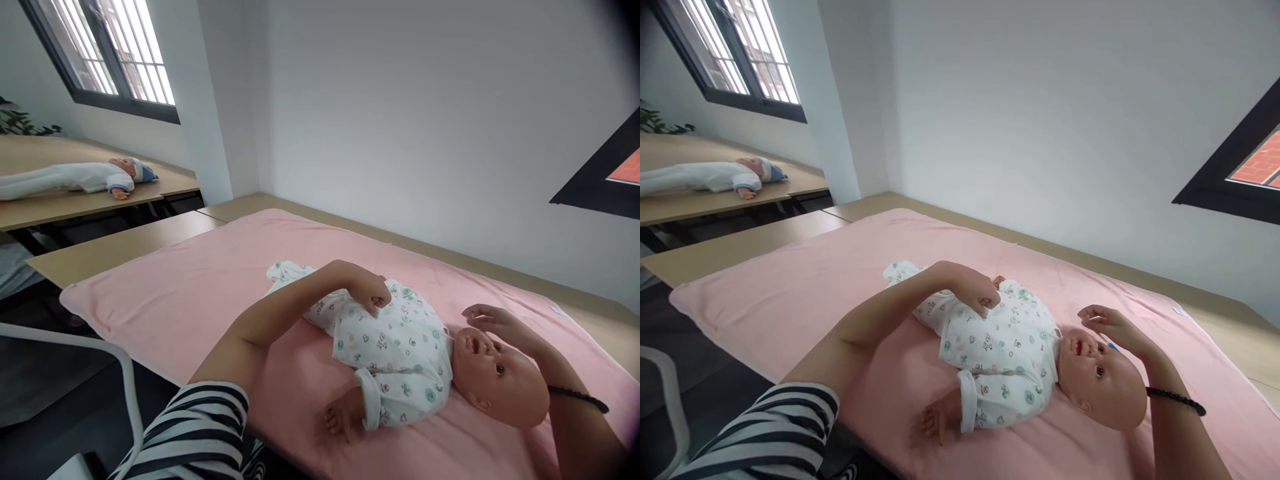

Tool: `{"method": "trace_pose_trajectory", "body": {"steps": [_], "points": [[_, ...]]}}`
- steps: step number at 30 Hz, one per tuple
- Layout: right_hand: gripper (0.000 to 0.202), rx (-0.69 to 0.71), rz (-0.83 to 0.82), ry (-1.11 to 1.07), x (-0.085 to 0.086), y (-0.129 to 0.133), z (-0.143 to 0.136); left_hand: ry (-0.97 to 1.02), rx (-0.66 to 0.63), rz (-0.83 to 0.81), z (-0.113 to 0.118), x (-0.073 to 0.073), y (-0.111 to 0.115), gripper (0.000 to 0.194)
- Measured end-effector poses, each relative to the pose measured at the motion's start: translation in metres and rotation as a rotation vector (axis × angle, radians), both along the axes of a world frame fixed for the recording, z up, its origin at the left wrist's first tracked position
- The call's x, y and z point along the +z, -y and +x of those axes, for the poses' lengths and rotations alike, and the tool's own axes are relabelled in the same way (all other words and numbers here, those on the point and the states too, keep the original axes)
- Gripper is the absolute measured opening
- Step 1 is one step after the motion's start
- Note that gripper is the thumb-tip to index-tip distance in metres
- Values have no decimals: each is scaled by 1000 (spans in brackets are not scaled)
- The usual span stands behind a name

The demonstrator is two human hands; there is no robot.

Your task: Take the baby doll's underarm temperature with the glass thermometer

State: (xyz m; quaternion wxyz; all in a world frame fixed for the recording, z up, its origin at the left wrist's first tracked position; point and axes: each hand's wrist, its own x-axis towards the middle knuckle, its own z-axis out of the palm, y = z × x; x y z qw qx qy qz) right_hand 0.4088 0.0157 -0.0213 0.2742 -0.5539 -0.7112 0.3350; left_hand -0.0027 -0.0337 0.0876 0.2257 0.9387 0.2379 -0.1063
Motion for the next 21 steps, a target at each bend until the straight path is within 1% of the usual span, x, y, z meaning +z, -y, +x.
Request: {"method": "trace_pose_trajectory", "body": {"steps": [2,6,8,11,15,18,21], "points": [[38,30,-36,-19,0,-9,11,0,-23,16,2,-3,-1,38],[41,12,-36,-110,-1,-16,26,-4,-31,28,2,-5,-3,39],[42,16,-10,-156,0,-15,27,-15,-26,30,2,-5,-4,38],[39,-12,50,-222,5,-14,21,-21,-33,28,2,-5,-3,38],[42,-54,84,-374,11,-13,14,-20,-14,28,4,-7,-3,38],[39,-66,71,-352,11,-13,15,-21,18,21,4,-8,-3,37],[37,-68,44,-289,6,-14,20,-25,35,18,4,-8,-2,37]]}}
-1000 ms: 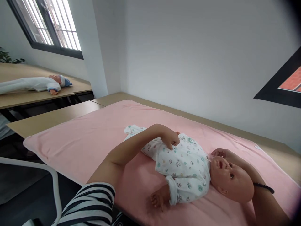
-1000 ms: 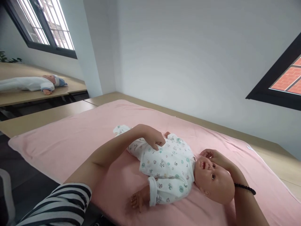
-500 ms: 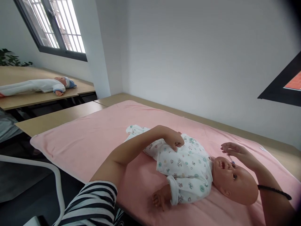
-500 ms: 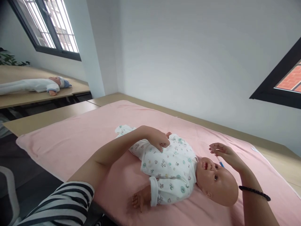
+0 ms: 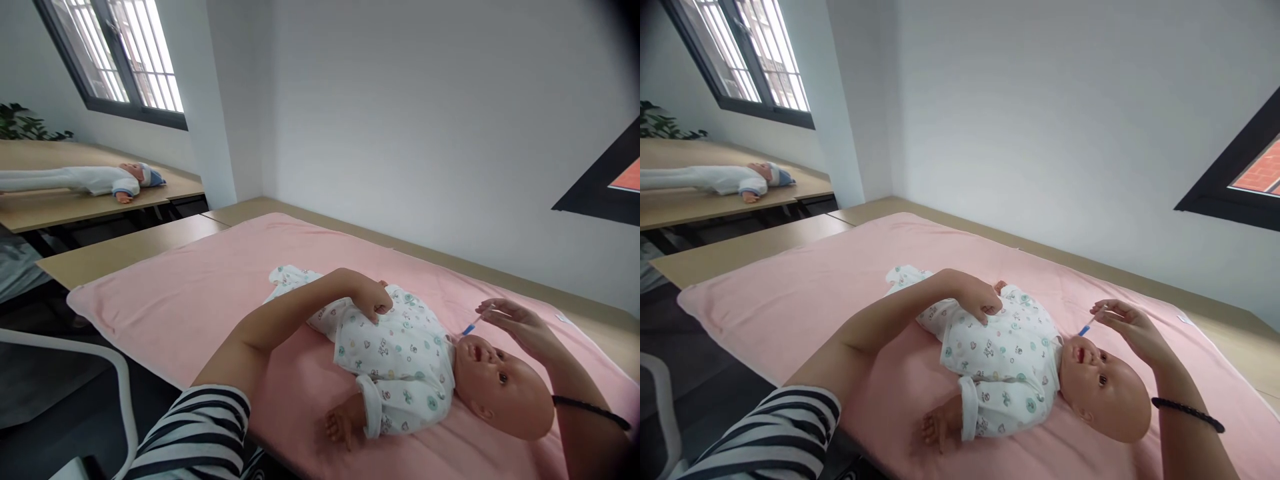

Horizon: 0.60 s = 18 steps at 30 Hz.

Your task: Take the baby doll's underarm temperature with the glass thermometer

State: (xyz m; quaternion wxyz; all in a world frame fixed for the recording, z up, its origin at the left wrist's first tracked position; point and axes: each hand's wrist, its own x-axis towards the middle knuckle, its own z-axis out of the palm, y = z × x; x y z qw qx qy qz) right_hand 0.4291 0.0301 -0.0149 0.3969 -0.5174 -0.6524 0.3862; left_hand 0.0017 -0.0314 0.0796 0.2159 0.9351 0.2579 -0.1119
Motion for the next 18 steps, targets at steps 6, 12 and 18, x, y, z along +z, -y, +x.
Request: {"method": "trace_pose_trajectory", "body": {"steps": [6,12,18], "points": [[33,66,-29,25,-8,-4,6,19,9,-42,-1,-5,-7,34],[33,95,-54,-12,-8,-4,3,-99,89,118,0,-1,4,30],[31,71,-75,-62,-12,-3,7,550,-54,92,-5,37,104,25]]}}
